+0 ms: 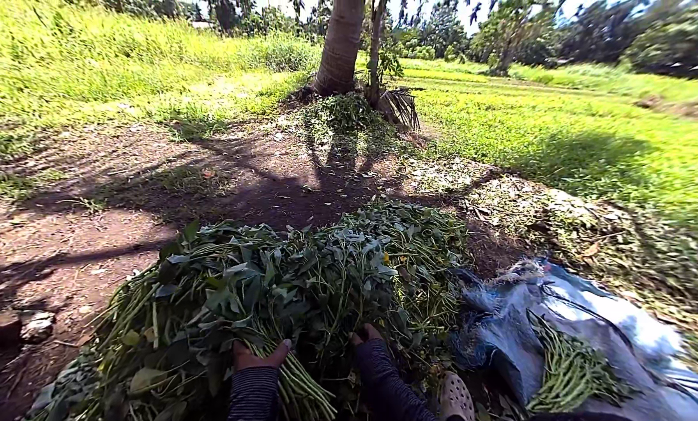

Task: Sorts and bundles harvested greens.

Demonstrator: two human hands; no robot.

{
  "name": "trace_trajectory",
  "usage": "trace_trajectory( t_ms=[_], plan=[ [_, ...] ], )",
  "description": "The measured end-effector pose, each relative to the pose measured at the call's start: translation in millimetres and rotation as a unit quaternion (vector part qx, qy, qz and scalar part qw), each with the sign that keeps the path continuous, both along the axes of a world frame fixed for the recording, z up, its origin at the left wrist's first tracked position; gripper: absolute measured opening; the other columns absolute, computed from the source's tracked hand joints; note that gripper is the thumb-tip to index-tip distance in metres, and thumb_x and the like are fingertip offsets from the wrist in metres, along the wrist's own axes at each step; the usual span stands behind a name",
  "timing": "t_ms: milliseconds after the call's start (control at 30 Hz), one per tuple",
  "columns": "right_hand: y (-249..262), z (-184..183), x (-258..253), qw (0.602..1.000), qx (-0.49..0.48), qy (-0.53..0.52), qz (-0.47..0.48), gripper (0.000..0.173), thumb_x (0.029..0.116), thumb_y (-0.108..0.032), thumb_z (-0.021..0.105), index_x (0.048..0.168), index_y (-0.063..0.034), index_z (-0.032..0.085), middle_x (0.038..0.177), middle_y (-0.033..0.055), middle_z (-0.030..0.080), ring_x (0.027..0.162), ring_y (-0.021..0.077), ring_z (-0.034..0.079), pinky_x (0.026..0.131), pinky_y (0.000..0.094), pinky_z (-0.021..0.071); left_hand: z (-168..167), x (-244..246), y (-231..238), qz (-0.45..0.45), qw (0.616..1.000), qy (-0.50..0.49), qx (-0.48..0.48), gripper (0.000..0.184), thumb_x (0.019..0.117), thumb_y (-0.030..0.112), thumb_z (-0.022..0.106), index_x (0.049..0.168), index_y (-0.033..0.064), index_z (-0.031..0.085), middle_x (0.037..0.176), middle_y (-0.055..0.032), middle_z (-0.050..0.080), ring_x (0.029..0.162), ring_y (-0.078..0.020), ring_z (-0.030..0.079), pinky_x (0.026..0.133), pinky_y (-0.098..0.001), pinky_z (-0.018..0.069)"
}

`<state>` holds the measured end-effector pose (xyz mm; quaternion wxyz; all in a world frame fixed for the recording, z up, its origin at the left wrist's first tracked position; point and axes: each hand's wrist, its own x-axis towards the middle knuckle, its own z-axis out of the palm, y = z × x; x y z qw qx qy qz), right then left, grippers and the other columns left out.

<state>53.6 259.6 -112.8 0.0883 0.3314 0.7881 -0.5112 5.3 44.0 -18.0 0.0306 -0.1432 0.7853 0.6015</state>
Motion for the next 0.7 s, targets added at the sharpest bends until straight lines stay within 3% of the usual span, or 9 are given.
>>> trace_trajectory(
  t_ms=[67,133,167,300,433,500,600,667,700],
  plan=[
    [-3,13,12,0.998,-0.031,0.063,0.006,0.039,0.1018,-0.024,0.063,0.127,0.006,0.06,0.122,0.0259,0.064,0.112,0.0355,0.064,0.101,0.0497,0.0504,0,-2,4,-0.013,1.0,-0.026,0.006,0.113,0.0718,-0.005,0.089,0.158,-0.0017,0.017,0.151,-0.0293,0.044,0.135,-0.0344,0.052,0.111,-0.045,0.0445],
    [-11,39,30,0.992,-0.062,0.107,0.035,0.031,0.1012,-0.018,0.061,0.122,0.0045,0.058,0.111,0.0203,0.069,0.095,0.0276,0.07,0.09,0.0451,0.0567,1,2,12,-0.027,0.997,-0.056,0.035,0.112,0.0697,-0.007,0.09,0.156,-0.0011,0.02,0.141,-0.0303,0.051,0.12,-0.036,0.062,0.098,-0.0475,0.0544],
    [-14,54,38,0.99,-0.061,0.108,0.066,0.03,0.1013,-0.017,0.06,0.122,0.0045,0.057,0.11,0.0192,0.07,0.093,0.0264,0.072,0.09,0.0447,0.0578,2,4,15,-0.046,0.995,-0.081,0.041,0.112,0.0707,-0.006,0.09,0.157,-0.0008,0.019,0.143,-0.0304,0.049,0.123,-0.0364,0.059,0.101,-0.0479,0.0518],
    [-30,84,56,0.973,0.066,0.09,0.2,0.031,0.0996,-0.015,0.06,0.121,0.0077,0.061,0.101,0.0243,0.071,0.095,0.0352,0.071,0.09,0.0523,0.0553,4,11,22,-0.14,0.978,-0.155,0.026,0.116,0.0733,0.007,0.092,0.159,-0.0014,0.014,0.15,-0.0298,0.043,0.135,-0.0349,0.051,0.111,-0.0457,0.0442],
    [-43,96,64,0.954,0.109,0.083,0.268,0.03,0.0993,-0.009,0.06,0.121,0.0112,0.064,0.114,0.0276,0.07,0.109,0.0389,0.069,0.1,0.0526,0.052,-1,22,25,-0.162,0.98,-0.11,0.028,0.123,0.0682,0.007,0.095,0.159,-0.0022,0.012,0.154,-0.0281,0.04,0.14,-0.0309,0.047,0.114,-0.0409,0.042],
    [-46,93,67,0.969,0.046,0.07,0.234,0.033,0.1013,-0.014,0.061,0.124,0.0096,0.062,0.115,0.0251,0.07,0.108,0.0341,0.07,0.1,0.0483,0.0533,-6,25,23,-0.157,0.984,-0.079,0.026,0.123,0.0671,0.002,0.094,0.159,-0.0026,0.012,0.154,-0.0274,0.041,0.139,-0.0295,0.048,0.115,-0.0394,0.0418],
    [-48,87,62,0.981,-0.159,0.027,0.109,0.041,0.1103,-0.026,0.048,0.133,0.0072,0.054,0.118,0.0241,0.066,0.105,0.0308,0.067,0.096,0.0477,0.0533,-8,27,20,-0.174,0.983,-0.059,0.01,0.123,0.0669,0.003,0.093,0.159,-0.0033,0.012,0.153,-0.0274,0.041,0.139,-0.0291,0.048,0.115,-0.039,0.0414],
    [-51,69,58,0.976,-0.201,0.062,0.061,0.039,0.1084,-0.029,0.051,0.125,0.0063,0.058,0.106,0.019,0.067,0.094,0.0248,0.066,0.089,0.0456,0.0545,-10,30,21,-0.182,0.982,-0.049,0.001,0.124,0.0647,0.004,0.094,0.158,-0.0035,0.013,0.152,-0.0267,0.043,0.137,-0.0277,0.05,0.114,-0.0378,0.0423],
    [-51,69,57,0.975,-0.207,0.058,0.057,0.037,0.1086,-0.027,0.052,0.125,0.0061,0.057,0.108,0.0188,0.067,0.097,0.0237,0.065,0.091,0.0442,0.0528,-11,31,21,-0.178,0.983,-0.046,-0.003,0.124,0.0642,0.004,0.094,0.158,-0.0036,0.014,0.152,-0.0267,0.044,0.137,-0.0278,0.05,0.114,-0.0379,0.0423]
  ],
)
